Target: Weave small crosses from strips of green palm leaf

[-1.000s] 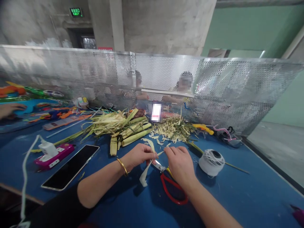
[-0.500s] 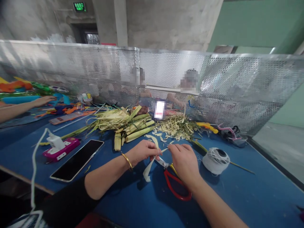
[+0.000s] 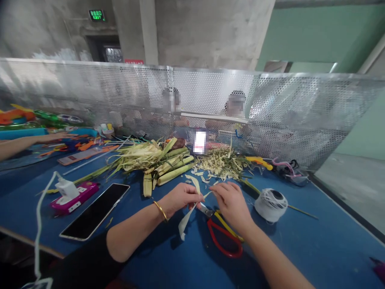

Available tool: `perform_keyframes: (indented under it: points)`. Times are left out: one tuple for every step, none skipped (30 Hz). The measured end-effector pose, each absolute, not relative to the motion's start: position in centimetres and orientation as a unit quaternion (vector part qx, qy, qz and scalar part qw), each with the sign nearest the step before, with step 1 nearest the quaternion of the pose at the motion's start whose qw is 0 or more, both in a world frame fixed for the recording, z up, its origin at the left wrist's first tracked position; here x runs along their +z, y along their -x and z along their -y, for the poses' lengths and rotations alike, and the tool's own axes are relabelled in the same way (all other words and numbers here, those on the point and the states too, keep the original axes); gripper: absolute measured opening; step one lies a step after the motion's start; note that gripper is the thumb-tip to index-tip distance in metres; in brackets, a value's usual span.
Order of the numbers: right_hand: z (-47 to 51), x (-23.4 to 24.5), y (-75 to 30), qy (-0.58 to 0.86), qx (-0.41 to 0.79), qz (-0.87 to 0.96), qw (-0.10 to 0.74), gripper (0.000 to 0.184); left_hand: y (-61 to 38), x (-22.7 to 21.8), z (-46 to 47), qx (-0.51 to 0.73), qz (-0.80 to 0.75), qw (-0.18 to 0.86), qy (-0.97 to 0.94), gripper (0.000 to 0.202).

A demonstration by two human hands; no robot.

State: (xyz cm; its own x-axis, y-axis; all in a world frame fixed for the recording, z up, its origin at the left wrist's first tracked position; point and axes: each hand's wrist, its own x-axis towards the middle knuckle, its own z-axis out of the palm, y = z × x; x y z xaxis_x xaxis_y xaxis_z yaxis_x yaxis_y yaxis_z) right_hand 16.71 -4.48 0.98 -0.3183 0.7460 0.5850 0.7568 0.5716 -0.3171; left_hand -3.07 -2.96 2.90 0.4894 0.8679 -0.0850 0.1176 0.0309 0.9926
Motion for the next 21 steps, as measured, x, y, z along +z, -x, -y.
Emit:
perform_keyframes:
  points:
    - [4.5,1.2,-16.6,0.457,0.033,0.808,0.370,0.027,2.9,2.8,3.1,0.312,-0.389,0.594,-0.631,0.016]
    - [4.4,1.4,-16.3,0.457,0.078,0.800,0.381,0.028,2.8,2.7,3.2,0.308,-0.382,0.589,-0.642,0.015]
    - [4.3,1.7,-15.9,0.460,0.126,0.789,0.388,0.031,2.6,2.5,3.4,0.300,-0.377,0.582,-0.655,0.014]
    - [4.2,1.9,-15.4,0.468,0.172,0.773,0.392,0.033,2.5,2.4,3.5,0.287,-0.375,0.572,-0.671,0.013]
    - [4.0,2.1,-14.8,0.478,0.212,0.754,0.397,0.035,2.5,2.3,3.6,0.273,-0.375,0.560,-0.687,0.013]
    - [3.8,2.2,-14.1,0.487,0.250,0.732,0.405,0.036,2.4,2.2,3.7,0.260,-0.377,0.545,-0.702,0.013]
    - [3.6,2.3,-13.5,0.496,0.286,0.703,0.421,0.036,2.4,2.1,3.7,0.250,-0.380,0.530,-0.715,0.014]
    - [3.5,2.4,-13.0,0.500,0.318,0.672,0.445,0.036,2.5,2.0,3.6,0.244,-0.385,0.517,-0.724,0.016]
    - [3.4,2.5,-12.5,0.497,0.344,0.642,0.472,0.035,2.5,1.9,3.5,0.241,-0.393,0.508,-0.728,0.020]
    - [3.5,2.5,-12.2,0.492,0.363,0.618,0.495,0.033,2.6,1.9,3.4,0.242,-0.404,0.502,-0.725,0.024]
    - [3.6,2.5,-12.1,0.487,0.372,0.599,0.515,0.031,2.6,1.8,3.3,0.245,-0.416,0.498,-0.720,0.028]
    - [3.9,2.6,-12.2,0.485,0.372,0.586,0.532,0.029,2.6,1.8,3.2,0.248,-0.429,0.495,-0.714,0.031]
    - [4.2,2.6,-12.4,0.487,0.364,0.578,0.544,0.028,2.6,1.8,3.2,0.251,-0.441,0.493,-0.707,0.032]
    - [4.5,2.7,-12.7,0.490,0.351,0.575,0.553,0.027,2.6,1.9,3.2,0.254,-0.453,0.494,-0.697,0.033]
    - [4.8,2.8,-13.0,0.492,0.336,0.574,0.561,0.027,2.5,1.9,3.2,0.261,-0.464,0.497,-0.685,0.034]
    - [5.2,2.9,-13.2,0.491,0.321,0.578,0.567,0.025,2.4,2.0,3.2,0.270,-0.473,0.505,-0.669,0.035]
    - [5.5,3.1,-13.4,0.489,0.306,0.587,0.568,0.023,2.3,2.1,3.3,0.280,-0.481,0.520,-0.648,0.035]
    - [5.9,3.2,-13.5,0.489,0.286,0.601,0.564,0.022,2.2,2.2,3.3,0.293,-0.485,0.542,-0.621,0.035]
    - [6.2,3.4,-13.6,0.492,0.259,0.618,0.555,0.020,2.1,2.2,3.3,0.306,-0.486,0.572,-0.586,0.032]
    - [6.5,3.4,-13.5,0.496,0.224,0.639,0.543,0.019,2.0,2.3,3.3,0.318,-0.482,0.605,-0.547,0.028]
    - [6.8,3.4,-13.3,0.498,0.182,0.664,0.527,0.017,1.9,2.3,3.3,0.327,-0.475,0.637,-0.512,0.023]
